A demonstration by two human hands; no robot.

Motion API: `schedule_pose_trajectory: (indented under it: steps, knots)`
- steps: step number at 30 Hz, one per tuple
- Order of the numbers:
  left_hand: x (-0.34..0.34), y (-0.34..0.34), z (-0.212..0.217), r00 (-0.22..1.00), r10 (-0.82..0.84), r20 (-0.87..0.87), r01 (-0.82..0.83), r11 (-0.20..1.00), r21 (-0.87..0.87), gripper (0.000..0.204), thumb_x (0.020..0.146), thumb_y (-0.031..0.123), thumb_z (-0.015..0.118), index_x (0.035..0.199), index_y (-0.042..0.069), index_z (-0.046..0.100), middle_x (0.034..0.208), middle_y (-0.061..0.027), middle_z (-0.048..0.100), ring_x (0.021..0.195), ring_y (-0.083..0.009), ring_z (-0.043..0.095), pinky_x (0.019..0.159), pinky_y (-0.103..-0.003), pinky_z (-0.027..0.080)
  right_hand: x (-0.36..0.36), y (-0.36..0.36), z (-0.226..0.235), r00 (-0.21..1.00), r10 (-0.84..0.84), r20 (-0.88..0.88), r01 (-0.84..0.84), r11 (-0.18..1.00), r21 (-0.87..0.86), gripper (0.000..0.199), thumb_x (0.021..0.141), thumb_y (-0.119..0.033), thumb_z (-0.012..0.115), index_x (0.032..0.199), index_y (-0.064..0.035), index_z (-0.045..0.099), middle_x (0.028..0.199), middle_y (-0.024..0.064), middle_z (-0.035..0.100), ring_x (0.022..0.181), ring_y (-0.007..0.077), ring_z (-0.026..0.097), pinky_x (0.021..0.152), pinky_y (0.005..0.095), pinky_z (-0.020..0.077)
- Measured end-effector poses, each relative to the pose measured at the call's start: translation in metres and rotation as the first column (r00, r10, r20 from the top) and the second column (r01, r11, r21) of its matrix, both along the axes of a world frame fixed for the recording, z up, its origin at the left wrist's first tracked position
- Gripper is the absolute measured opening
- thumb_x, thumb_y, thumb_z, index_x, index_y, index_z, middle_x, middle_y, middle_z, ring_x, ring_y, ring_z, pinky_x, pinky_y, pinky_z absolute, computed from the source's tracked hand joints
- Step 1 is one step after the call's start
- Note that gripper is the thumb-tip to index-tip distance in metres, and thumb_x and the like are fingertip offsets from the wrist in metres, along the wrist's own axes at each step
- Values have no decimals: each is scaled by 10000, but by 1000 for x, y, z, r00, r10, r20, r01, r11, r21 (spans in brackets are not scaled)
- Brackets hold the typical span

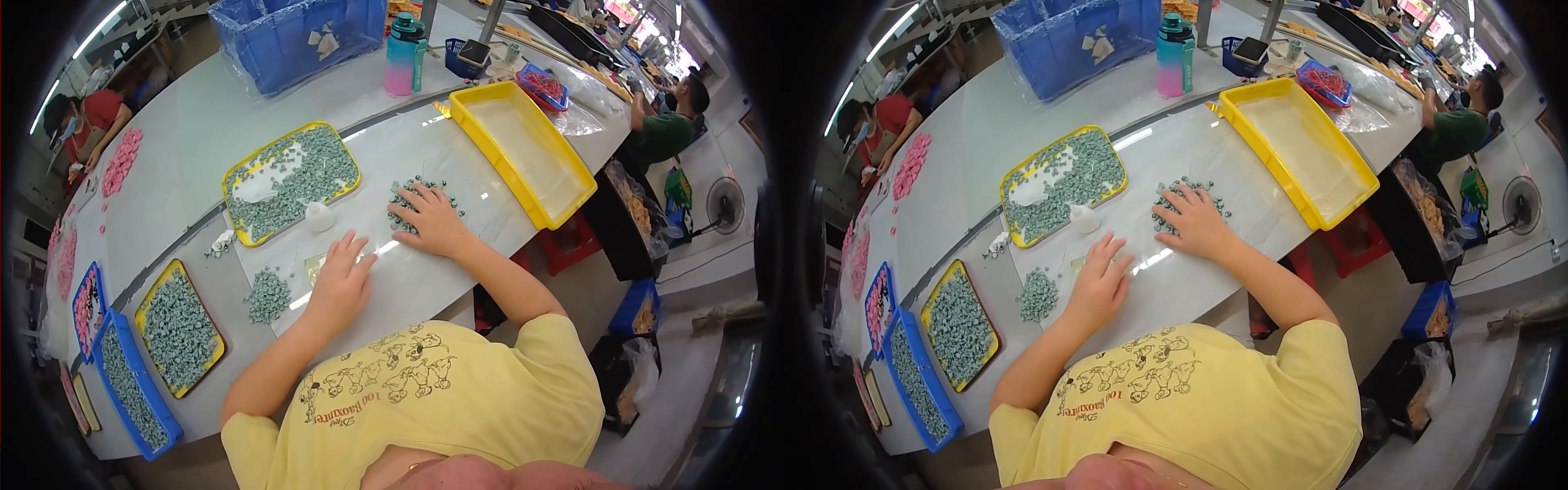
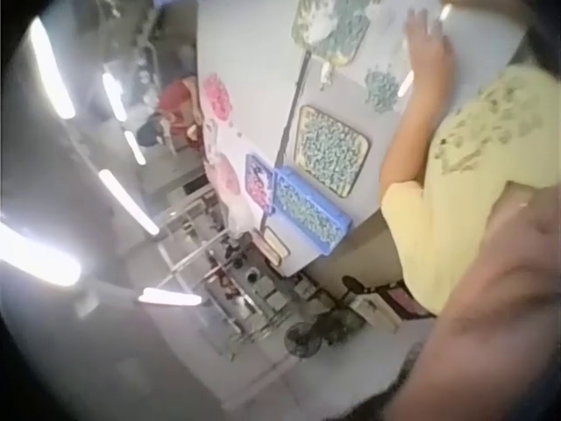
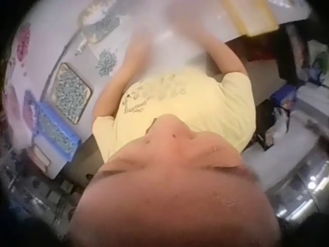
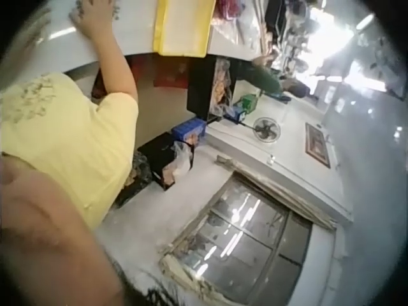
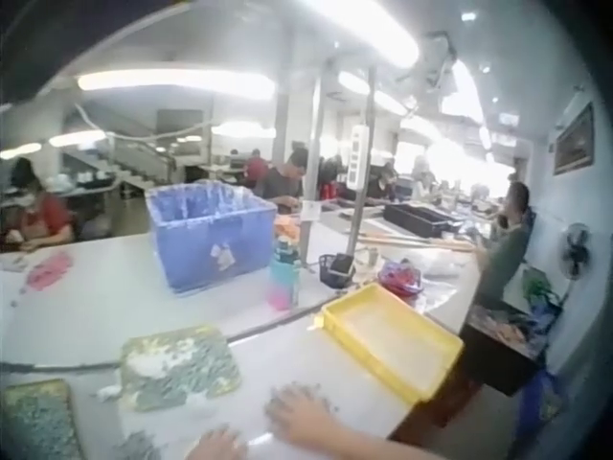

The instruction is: Sorting and packaging small green components into a plastic bag at a factory workbench.

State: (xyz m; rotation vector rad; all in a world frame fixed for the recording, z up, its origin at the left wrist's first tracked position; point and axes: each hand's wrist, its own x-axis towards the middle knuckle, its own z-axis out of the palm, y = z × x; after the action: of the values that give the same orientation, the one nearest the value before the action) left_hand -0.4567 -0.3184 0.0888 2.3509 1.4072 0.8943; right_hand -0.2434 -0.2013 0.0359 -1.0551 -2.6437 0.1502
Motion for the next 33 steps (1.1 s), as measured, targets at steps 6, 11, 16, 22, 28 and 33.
schedule_pose_trajectory:
  steps: [6, 11, 16, 22, 28, 33]
  knots:
    - [42, 57, 10, 998, -44, 36, 41, 997, 62, 295, 727, -11, 577, 1020, 9, 545, 1173, -181, 477, 1174, -375, 419, 953, -447, 373, 33, -13, 36, 987, -120, -111, 124, 992, 23, 608, 736, -416, 660, 1254, -156, 475, 1315, 136, 399, 1239, 351, 341, 1007, 531, 241]
    - [68, 99, 6, 963, -21, 270, 59, 989, -134, 267, 793, 7, 532, 1058, 37, 545, 1160, -148, 502, 1137, -330, 468, 936, -386, 393, 71, -18, 24, 936, -205, -285, 206, 978, -28, 605, 734, -351, 682, 1240, -93, 473, 1289, 159, 406, 1217, 350, 358, 1005, 470, 282]
    - [53, 94, 44, 324, 441, 837, 314, 784, -535, 283, 852, 26, 423, 1112, -54, 504, 1139, -169, 532, 1132, -271, 487, 1000, -338, 379, 86, -21, -5, 828, -305, -471, 359, 933, 26, 488, 746, -177, 679, 1180, -43, 501, 1229, 166, 437, 1145, 333, 425, 963, 398, 356]
    - [19, 60, 56, -212, 555, 804, 558, 745, -367, 310, 833, 31, 397, 1090, -126, 473, 1144, -222, 513, 1166, -311, 456, 1046, -376, 347, 87, -12, -17, 758, -359, -544, 400, 915, -47, 415, 778, -130, 639, 1157, -23, 511, 1185, 168, 468, 1105, 324, 463, 935, 384, 383]
    - [2, 38, 59, -294, 520, 802, 573, 767, -288, 315, 838, 48, 403, 1098, -114, 478, 1163, -227, 504, 1170, -324, 450, 1041, -383, 350, 77, -17, -18, 772, -367, -519, 401, 915, -51, 385, 788, -119, 625, 1145, -16, 520, 1178, 169, 471, 1089, 321, 472, 926, 382, 390]
    - [-16, 29, 58, -312, 482, 819, 560, 789, -251, 316, 840, 45, 394, 1105, -105, 479, 1184, -222, 496, 1197, -339, 418, 1042, -399, 346, 65, -20, -20, 779, -360, -513, 397, 917, -42, 378, 789, -114, 624, 1139, -15, 525, 1167, 169, 478, 1089, 320, 473, 925, 384, 390]
